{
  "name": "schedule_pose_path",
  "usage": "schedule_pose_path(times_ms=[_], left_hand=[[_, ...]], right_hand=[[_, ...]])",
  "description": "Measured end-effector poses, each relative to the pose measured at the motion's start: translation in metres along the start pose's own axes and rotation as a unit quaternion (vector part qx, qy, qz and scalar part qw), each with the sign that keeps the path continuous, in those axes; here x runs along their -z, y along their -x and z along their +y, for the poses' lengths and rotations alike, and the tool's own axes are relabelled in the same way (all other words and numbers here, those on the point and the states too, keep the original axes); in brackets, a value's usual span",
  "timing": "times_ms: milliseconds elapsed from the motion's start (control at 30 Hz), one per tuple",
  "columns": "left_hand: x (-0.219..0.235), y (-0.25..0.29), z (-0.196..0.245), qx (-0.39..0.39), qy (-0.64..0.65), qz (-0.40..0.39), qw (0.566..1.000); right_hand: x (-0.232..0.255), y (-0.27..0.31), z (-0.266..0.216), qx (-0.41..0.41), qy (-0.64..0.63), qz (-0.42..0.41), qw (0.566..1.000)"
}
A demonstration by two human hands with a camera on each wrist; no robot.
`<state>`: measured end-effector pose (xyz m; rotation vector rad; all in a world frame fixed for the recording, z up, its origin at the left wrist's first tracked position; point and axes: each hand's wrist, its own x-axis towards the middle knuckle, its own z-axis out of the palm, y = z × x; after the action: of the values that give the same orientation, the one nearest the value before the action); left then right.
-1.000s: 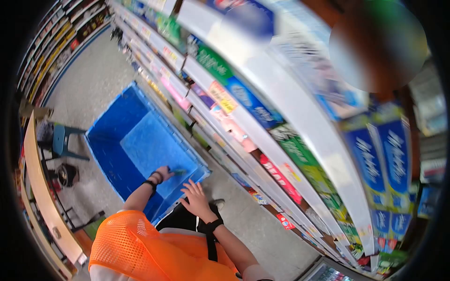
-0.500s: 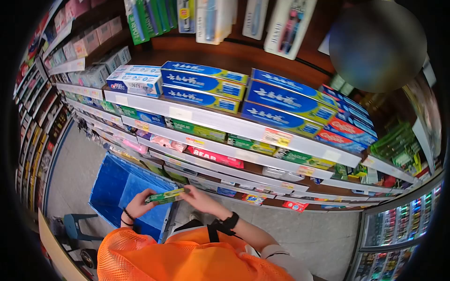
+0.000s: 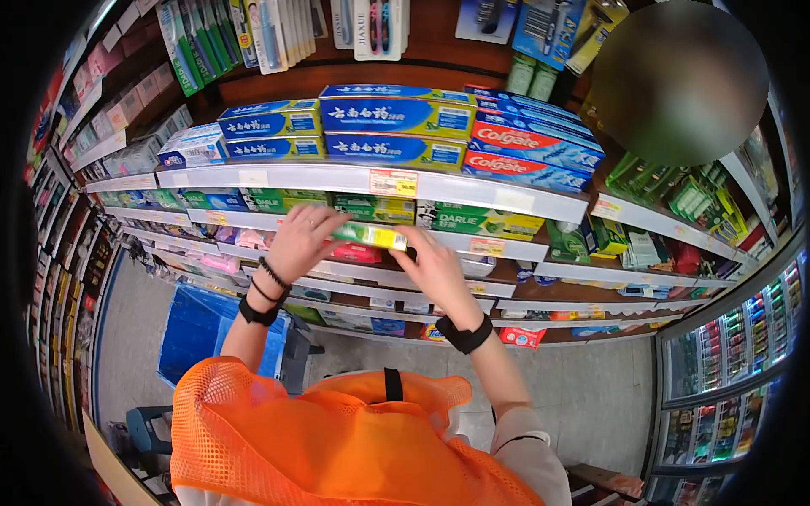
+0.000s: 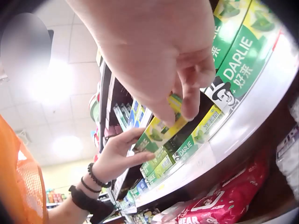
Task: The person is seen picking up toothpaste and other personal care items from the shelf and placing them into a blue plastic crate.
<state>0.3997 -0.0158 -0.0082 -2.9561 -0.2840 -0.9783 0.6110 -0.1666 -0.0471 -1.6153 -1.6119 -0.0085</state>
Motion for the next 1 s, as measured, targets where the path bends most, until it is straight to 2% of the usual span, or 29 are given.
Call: schedule_pose_path(times_ms=[67, 133, 200, 267, 333, 433, 500, 533, 600, 633, 700, 833, 900, 1000], left_hand=[[-0.005, -0.013, 0.002, -0.026, -0.107, 0.054, 0.992], [-0.012, -0.021, 0.0, -0.022, -0.127, 0.066, 0.99], [-0.018, -0.022, 0.002, -0.02, -0.148, 0.078, 0.986], [-0.022, -0.021, 0.003, -0.016, -0.174, 0.113, 0.978], [-0.024, -0.02, 0.001, -0.023, -0.181, 0.114, 0.977], [-0.042, -0.017, -0.004, -0.012, -0.198, 0.123, 0.972], [-0.053, -0.016, -0.003, 0.004, -0.219, 0.133, 0.967], [-0.058, -0.015, -0.003, 0.019, -0.237, 0.142, 0.961], [-0.067, -0.012, -0.002, 0.026, -0.247, 0.137, 0.959], [-0.07, -0.013, -0.001, 0.041, -0.238, 0.139, 0.96], [-0.074, -0.014, 0.002, 0.059, -0.229, 0.14, 0.962], [-0.078, -0.016, 0.004, 0.072, -0.184, 0.136, 0.971], [-0.079, -0.016, 0.004, 0.074, -0.18, 0.137, 0.971], [-0.082, -0.016, 0.005, 0.065, -0.172, 0.141, 0.973]], right_hand=[[0.005, -0.009, -0.002, 0.028, 0.042, 0.029, 0.998], [0.007, -0.017, -0.002, 0.081, 0.126, 0.091, 0.985], [0.008, -0.023, 0.001, 0.101, 0.167, 0.097, 0.976], [0.006, -0.028, 0.002, 0.087, 0.217, 0.072, 0.97], [0.002, -0.032, 0.008, 0.105, 0.224, 0.089, 0.965], [0.001, -0.035, 0.012, 0.081, 0.254, 0.066, 0.962], [0.0, -0.041, 0.01, 0.071, 0.333, 0.003, 0.94], [-0.001, -0.044, 0.007, 0.073, 0.332, 0.003, 0.941], [-0.001, -0.048, 0.0, 0.062, 0.379, -0.063, 0.921], [0.0, -0.05, -0.004, 0.062, 0.379, -0.064, 0.921], [0.0, -0.056, -0.01, 0.116, 0.39, -0.024, 0.913], [-0.012, -0.055, -0.005, 0.139, 0.392, -0.028, 0.909], [-0.016, -0.054, -0.004, 0.1, 0.387, -0.04, 0.916], [-0.019, -0.054, 0.003, 0.093, 0.386, -0.042, 0.917]])
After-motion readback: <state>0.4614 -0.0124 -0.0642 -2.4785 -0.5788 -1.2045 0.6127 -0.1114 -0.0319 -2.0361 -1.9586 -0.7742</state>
